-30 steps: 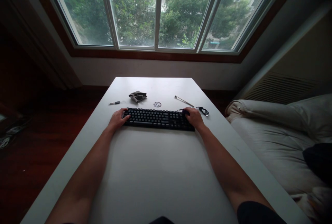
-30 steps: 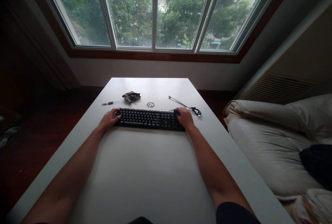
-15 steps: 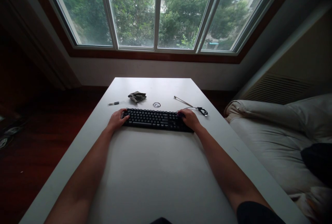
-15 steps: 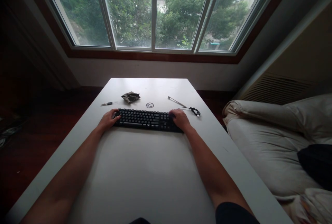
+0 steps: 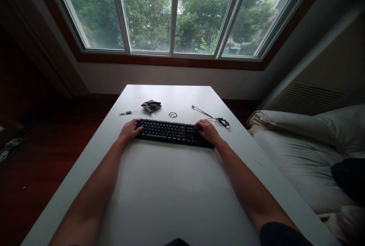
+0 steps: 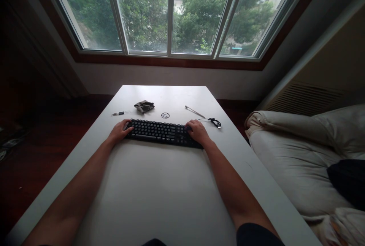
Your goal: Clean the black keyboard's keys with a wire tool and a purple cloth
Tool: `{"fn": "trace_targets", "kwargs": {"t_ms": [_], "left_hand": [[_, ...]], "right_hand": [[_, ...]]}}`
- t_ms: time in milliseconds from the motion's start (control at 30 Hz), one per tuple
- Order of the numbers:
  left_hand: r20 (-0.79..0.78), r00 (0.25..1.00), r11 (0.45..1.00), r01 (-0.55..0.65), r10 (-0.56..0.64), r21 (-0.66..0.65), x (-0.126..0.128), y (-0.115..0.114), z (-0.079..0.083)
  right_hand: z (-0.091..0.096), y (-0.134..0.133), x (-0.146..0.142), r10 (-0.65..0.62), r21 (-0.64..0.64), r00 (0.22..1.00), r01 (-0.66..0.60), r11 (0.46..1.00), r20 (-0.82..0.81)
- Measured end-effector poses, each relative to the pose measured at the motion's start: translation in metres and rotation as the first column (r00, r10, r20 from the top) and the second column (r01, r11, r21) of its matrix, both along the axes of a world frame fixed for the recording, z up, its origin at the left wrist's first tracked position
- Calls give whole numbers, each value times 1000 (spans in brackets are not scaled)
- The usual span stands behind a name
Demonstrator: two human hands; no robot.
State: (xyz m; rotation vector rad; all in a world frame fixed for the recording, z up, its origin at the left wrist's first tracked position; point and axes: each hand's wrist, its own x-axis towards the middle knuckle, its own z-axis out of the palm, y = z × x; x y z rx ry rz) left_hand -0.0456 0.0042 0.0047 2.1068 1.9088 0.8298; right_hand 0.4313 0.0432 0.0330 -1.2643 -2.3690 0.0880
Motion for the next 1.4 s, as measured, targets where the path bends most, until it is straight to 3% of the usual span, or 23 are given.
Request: {"fn": "trace_targets", "kwargs": {"t_ms": [300, 500, 633, 767, 867, 1033, 1167, 1400], "left_hand": [[-21, 999, 1000, 24, -25, -16, 0, 0, 0], [-22, 990, 989, 140, -140, -38, -2, -1, 2], [-66, 977, 977, 199, -204, -81, -4, 1, 3], [-112, 964, 966, 228, -242, -125, -8, 4, -1], [-136, 955, 960, 247, -264, -130, -9, 5, -3], [-138, 956, 965, 245, -257, -98, -4, 0, 4], [-144, 958, 968, 236, -246, -86, -2, -3, 9], [-135, 962, 970, 228, -238, -83, -1, -3, 9]], "right_hand": [[-12, 4, -6, -125, 13, 992, 125, 992, 33], [-6, 9, -5, -206, 58, 976, 203, 978, 69], [0, 9, -1, -243, 68, 970, 243, 968, -10], [11, 7, 3, -105, -40, 985, 101, 994, -134], [18, 3, 0, 5, -181, 989, -33, 983, -150], [17, -8, -18, 121, -212, 990, -134, 968, -76], [18, -11, -23, 84, -189, 994, -69, 980, 69], [38, -15, -10, 17, -211, 954, 49, 976, 299]]}}
